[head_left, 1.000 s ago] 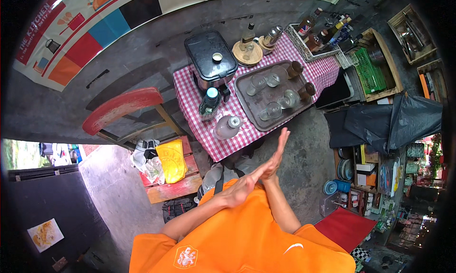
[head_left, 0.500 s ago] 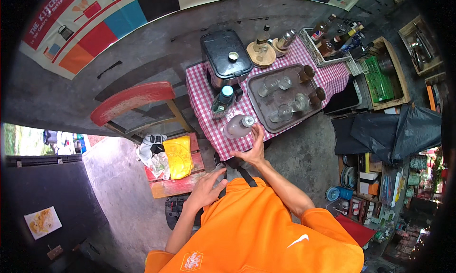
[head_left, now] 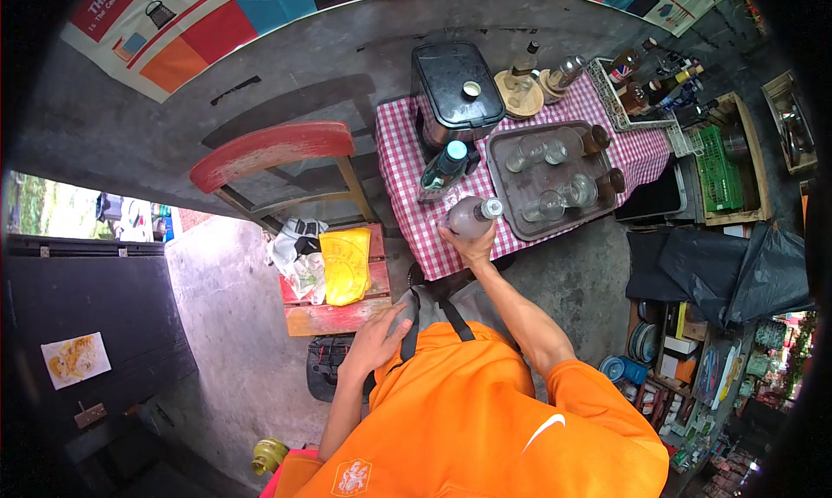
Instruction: Pouring liquid from a bottle into several glasses on a tray.
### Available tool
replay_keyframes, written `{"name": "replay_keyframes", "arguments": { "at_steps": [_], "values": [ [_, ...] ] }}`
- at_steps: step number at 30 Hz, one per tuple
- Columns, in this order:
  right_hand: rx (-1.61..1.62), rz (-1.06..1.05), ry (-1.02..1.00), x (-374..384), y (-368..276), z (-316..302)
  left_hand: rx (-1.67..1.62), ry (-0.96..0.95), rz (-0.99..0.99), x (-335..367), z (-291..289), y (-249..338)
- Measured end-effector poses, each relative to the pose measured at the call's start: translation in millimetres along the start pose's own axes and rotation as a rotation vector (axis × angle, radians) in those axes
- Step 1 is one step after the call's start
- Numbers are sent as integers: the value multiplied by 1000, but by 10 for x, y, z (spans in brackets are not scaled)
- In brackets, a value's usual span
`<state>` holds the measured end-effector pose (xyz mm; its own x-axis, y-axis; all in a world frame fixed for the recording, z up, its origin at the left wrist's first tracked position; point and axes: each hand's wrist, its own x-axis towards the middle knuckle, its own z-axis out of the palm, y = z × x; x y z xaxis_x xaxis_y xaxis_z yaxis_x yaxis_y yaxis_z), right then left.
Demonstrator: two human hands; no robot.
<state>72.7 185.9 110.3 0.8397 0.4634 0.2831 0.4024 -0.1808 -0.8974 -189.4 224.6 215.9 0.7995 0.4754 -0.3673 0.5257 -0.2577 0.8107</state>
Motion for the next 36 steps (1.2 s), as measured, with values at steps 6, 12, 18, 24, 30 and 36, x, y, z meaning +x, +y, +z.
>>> {"name": "replay_keyframes", "arguments": {
  "at_steps": [6,12,18,24,30,36],
  "values": [
    [64,-6,-144,48,51,-69,-285,54,-150,57,150,-379],
    [43,-104,-277,63,-276,-639,-76,204,-377,-2,779,-1478],
    [-12,35,-372,36,-312,-1245,-598,245,-700,-812,2045,-3188],
    [-214,229,-494,-52,121,-1644,-671,275,-687,-1152,2552,-3276],
    [-453,498,-645,-187,360,-1808,-507,219,-614,-831,2091,-2647],
    [-493,565,-711,-142,374,-1675,-662,303,-607,-662,2130,-2896]
  ]
}}
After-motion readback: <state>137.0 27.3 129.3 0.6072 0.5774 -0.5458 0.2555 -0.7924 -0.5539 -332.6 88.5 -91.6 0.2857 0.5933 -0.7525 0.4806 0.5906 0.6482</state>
